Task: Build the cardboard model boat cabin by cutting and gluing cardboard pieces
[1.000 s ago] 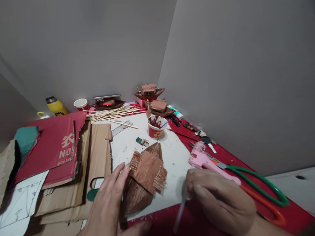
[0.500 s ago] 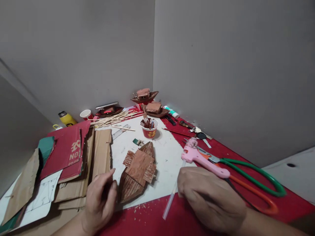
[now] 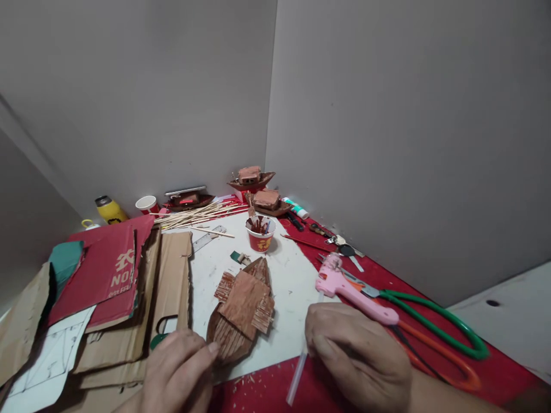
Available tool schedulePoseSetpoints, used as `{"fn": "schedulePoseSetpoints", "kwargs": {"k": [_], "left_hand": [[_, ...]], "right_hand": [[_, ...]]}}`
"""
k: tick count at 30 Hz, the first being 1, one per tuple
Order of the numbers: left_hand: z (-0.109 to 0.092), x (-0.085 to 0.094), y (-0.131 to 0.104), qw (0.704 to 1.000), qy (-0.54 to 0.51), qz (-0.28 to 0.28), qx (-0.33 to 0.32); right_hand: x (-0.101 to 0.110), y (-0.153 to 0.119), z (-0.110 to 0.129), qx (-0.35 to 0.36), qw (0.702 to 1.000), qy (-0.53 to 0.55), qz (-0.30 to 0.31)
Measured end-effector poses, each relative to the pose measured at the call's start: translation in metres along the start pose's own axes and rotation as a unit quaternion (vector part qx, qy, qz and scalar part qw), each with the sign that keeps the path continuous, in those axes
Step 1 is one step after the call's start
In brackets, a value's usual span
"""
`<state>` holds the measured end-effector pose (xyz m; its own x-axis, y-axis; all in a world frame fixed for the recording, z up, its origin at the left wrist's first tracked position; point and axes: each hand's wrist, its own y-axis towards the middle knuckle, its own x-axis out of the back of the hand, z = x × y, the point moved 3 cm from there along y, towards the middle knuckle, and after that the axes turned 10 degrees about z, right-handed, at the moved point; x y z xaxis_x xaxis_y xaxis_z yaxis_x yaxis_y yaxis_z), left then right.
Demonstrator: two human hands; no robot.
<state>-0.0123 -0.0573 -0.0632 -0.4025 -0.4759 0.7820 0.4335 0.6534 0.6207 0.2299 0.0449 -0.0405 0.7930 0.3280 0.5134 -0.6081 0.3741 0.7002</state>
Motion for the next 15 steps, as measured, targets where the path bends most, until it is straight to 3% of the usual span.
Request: {"fn": "schedulePoseSetpoints", "kwargs": {"k": [6,10,15], "left_hand": [[-0.005,0.006,0.005,0.998,0.023,-0.014,-0.050],[-0.003,0.009,0.011,0.992,0.026,-0.057,-0.107],[0.001,0.011,0.004,0.998,0.018,-0.036,-0.042]], "right_hand": [[-0.002,0.000,0.002,0.034,0.998,0.011,-0.050],[-0.002,0.003,0.002,0.037,0.998,0.010,-0.051],[-0.001,0.000,0.002,0.022,0.999,0.015,-0.044]]}}
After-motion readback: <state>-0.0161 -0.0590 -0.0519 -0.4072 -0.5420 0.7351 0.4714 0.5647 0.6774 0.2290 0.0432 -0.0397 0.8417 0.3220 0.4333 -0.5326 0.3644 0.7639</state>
